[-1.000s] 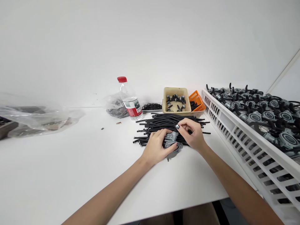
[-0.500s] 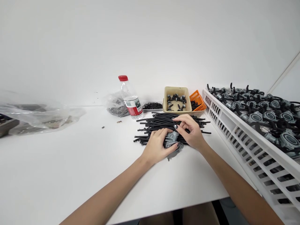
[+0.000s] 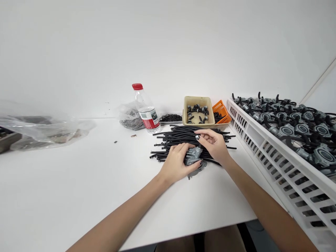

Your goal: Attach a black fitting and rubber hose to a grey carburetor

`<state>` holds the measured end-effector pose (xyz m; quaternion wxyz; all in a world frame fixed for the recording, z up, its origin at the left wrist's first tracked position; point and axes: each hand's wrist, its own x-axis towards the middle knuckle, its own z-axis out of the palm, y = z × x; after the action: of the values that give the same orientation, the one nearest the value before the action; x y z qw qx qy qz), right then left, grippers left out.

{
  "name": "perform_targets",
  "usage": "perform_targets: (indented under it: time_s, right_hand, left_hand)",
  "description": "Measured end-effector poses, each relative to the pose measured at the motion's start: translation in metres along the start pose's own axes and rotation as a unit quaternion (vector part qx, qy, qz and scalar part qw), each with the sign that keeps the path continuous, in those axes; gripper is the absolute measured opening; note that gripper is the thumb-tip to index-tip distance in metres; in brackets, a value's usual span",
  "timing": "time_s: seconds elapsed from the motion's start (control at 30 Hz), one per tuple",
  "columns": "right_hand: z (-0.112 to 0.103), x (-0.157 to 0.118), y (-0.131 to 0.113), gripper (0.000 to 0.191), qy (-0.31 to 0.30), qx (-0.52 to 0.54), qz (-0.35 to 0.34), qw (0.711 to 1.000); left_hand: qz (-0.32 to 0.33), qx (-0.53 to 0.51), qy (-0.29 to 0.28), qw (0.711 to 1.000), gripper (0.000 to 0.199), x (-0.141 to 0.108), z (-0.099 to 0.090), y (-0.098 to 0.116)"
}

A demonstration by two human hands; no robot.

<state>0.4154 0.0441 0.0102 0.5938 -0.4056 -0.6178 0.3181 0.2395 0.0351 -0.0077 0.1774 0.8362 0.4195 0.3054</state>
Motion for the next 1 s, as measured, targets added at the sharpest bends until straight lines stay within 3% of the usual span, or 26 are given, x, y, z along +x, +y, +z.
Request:
perform_targets:
  time_s: [0.37,0.8,0.9,1.0]
  right_hand:
    - [-0.005,0.009,0.007,0.022,0.048,0.084,0.091,0.991]
    - [-0.01,0.01,0.009,0.037,0.019,0.144,0.178,0.973]
    - [-0.01,0.008,0.004,0.042,0.021,0.136,0.171,0.976]
    - [-0.007,0.003,-0.004,0.043,0.045,0.079,0.104,0.99]
  left_hand:
    - [-0.019,-0.016,-0.002,1.0,0.04,0.0,-0.001,0.002]
    - [-0.03,-0.028,0.003,0.999,0.042,0.001,-0.002,0.001]
    - [-0.033,-0.031,0.007,0.999,0.042,0.001,-0.002,0.001]
    - [-0.031,-0.03,0.007,0.999,0.043,0.001,-0.002,0.001]
